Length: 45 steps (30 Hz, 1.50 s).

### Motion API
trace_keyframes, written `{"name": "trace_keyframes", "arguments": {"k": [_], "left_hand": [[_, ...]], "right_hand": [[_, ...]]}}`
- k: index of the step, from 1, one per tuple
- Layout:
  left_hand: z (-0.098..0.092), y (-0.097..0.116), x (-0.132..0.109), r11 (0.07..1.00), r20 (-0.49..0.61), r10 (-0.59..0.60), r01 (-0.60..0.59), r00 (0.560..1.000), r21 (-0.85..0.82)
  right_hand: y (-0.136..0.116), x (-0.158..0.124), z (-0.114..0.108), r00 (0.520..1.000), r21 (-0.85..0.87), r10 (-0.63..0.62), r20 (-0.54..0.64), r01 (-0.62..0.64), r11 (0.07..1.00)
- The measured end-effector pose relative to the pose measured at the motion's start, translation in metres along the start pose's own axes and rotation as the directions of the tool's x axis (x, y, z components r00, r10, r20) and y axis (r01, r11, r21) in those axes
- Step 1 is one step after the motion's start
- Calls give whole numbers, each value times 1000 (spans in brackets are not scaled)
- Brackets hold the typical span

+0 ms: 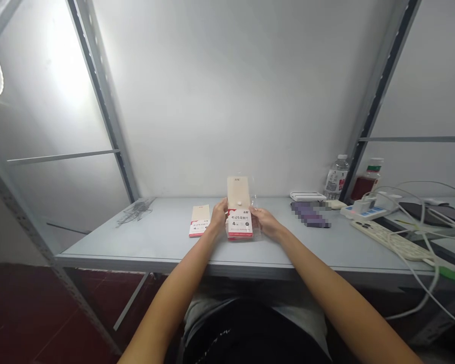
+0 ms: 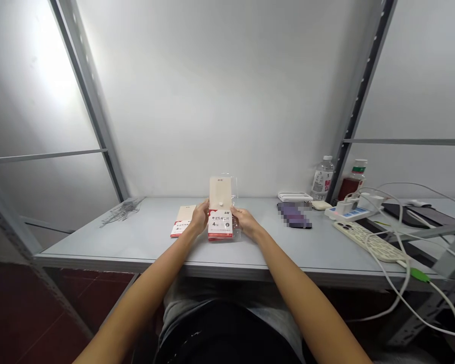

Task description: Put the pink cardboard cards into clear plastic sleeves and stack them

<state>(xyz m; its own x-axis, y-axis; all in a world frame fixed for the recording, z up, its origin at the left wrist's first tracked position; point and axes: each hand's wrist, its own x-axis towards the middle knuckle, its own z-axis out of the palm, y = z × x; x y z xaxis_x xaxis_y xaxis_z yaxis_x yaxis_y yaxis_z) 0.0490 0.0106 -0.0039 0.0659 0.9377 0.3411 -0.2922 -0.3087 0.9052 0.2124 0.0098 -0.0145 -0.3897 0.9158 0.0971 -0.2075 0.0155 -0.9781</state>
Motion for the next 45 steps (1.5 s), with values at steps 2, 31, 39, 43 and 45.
{"name": "trace_keyframes", "arguments": {"k": [2, 31, 39, 43, 45], "left_hand": [[-1, 1, 0, 996, 71, -83, 84, 994, -3], [1, 15, -6, 976, 231, -213, 216, 949, 10], [2, 8, -6, 959, 118, -215, 188, 969, 210], [1, 3, -2, 958, 95, -210, 186, 973, 219], [0, 0, -1, 962, 102, -185, 159, 977, 221]], "right_hand": [[-1, 2, -3, 995, -6, -11, -94, 10, 1000], [-1, 3, -4, 996, -27, -63, -62, 61, 998], [1, -1, -2, 995, -196, -95, -19, 90, 977], [2, -1, -2, 996, -250, -86, -8, 81, 965], [2, -2, -2, 996, -283, -87, 1, 84, 956]]}}
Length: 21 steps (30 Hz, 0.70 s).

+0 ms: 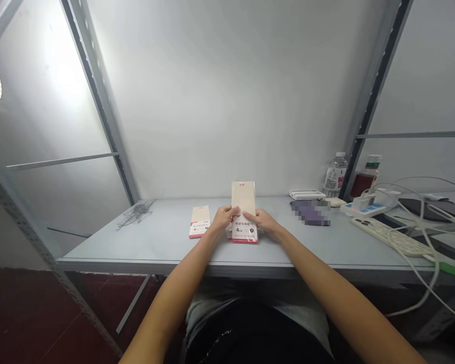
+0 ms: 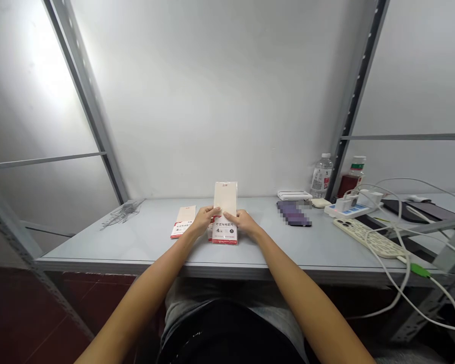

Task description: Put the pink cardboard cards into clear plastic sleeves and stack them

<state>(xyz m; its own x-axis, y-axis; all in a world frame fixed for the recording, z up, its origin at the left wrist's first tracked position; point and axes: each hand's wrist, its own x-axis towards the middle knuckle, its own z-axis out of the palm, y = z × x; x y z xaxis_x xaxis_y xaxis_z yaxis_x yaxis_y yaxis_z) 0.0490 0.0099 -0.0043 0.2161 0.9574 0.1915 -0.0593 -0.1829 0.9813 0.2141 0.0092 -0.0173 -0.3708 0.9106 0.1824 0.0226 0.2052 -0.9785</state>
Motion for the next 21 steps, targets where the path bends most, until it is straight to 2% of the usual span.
{"name": "trace_keyframes", "arguments": {"k": [4, 7, 9, 10, 12, 15, 18, 19, 21], "left_hand": [[-3, -5, 2, 994, -101, 49, -39, 994, 104], [-6, -8, 2, 955, -205, 111, -48, 972, 294], [-9, -10, 2, 896, -271, 137, -2, 953, 444], [-10, -11, 1, 855, -324, 131, 58, 937, 515], [-13, -12, 0, 763, -436, 113, 203, 893, 614], [-16, -12, -4, 668, -507, 120, 309, 853, 677], [-17, -8, -6, 626, -474, 168, 278, 864, 729], [-16, -7, -7, 608, -446, 202, 245, 872, 755], [-13, -6, -7, 565, -346, 288, 133, 893, 814]], "right_hand": [[-1, -1, 2, 1000, -80, -15, 16, 16, 997], [-3, -1, 3, 999, -188, -39, 25, 43, 981], [-2, 0, 0, 992, -381, -46, -117, -2, 924], [-1, 1, -2, 972, -480, -58, -229, -60, 875], [2, 2, -10, 893, -587, -96, -440, -205, 783], [7, 2, -24, 797, -618, -104, -595, -370, 694], [11, 3, -35, 725, -620, -60, -686, -541, 568], [12, 3, -37, 707, -593, -33, -706, -565, 573], [12, 5, -41, 688, -503, 31, -725, -559, 660]]}}
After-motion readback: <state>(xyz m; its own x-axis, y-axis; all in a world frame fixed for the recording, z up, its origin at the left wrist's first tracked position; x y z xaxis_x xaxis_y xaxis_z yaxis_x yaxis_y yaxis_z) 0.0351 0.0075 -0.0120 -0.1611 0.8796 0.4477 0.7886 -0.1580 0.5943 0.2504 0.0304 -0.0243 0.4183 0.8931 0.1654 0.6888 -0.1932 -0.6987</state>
